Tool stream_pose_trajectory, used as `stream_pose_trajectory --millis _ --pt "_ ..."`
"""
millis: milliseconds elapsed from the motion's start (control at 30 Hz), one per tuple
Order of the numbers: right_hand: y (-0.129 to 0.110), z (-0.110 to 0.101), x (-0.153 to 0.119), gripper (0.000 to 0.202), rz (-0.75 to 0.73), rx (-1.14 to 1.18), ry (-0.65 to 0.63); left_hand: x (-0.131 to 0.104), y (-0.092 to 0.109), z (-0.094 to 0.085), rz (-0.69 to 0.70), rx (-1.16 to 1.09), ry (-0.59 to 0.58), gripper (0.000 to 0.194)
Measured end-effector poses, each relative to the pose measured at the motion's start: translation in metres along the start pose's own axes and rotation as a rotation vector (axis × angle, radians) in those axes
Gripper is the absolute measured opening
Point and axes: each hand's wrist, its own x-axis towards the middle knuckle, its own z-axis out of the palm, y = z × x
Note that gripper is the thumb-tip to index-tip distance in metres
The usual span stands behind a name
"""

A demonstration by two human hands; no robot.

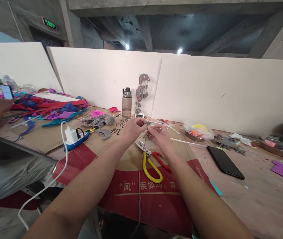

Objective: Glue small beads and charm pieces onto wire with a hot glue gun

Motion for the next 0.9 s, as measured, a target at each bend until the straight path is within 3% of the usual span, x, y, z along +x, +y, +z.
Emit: stream_pose_trajectory --millis 67,133,400,900 --pt "-0.005 0.009 -0.006 0.042 0.097 0.249 -0.055 -0.003 0.003 0.0 0.069 0.087 0.004 0.009" --pt "-0.007 0.012 -0.008 0.043 0.119 0.32 -0.047 -0.004 0.004 0.001 0.102 0.124 0.011 0.007" --pt "-0.006 -0.002 -0.003 0.02 -0.08 -0.086 0.067 -0.004 -0.001 0.008 0.025 -0.022 0.003 0.01" --pt "-0.004 -0.001 -0.004 0.021 -0.124 -0.173 0.112 -0.007 0.005 0.008 -0.003 -0.033 -0.024 0.01"
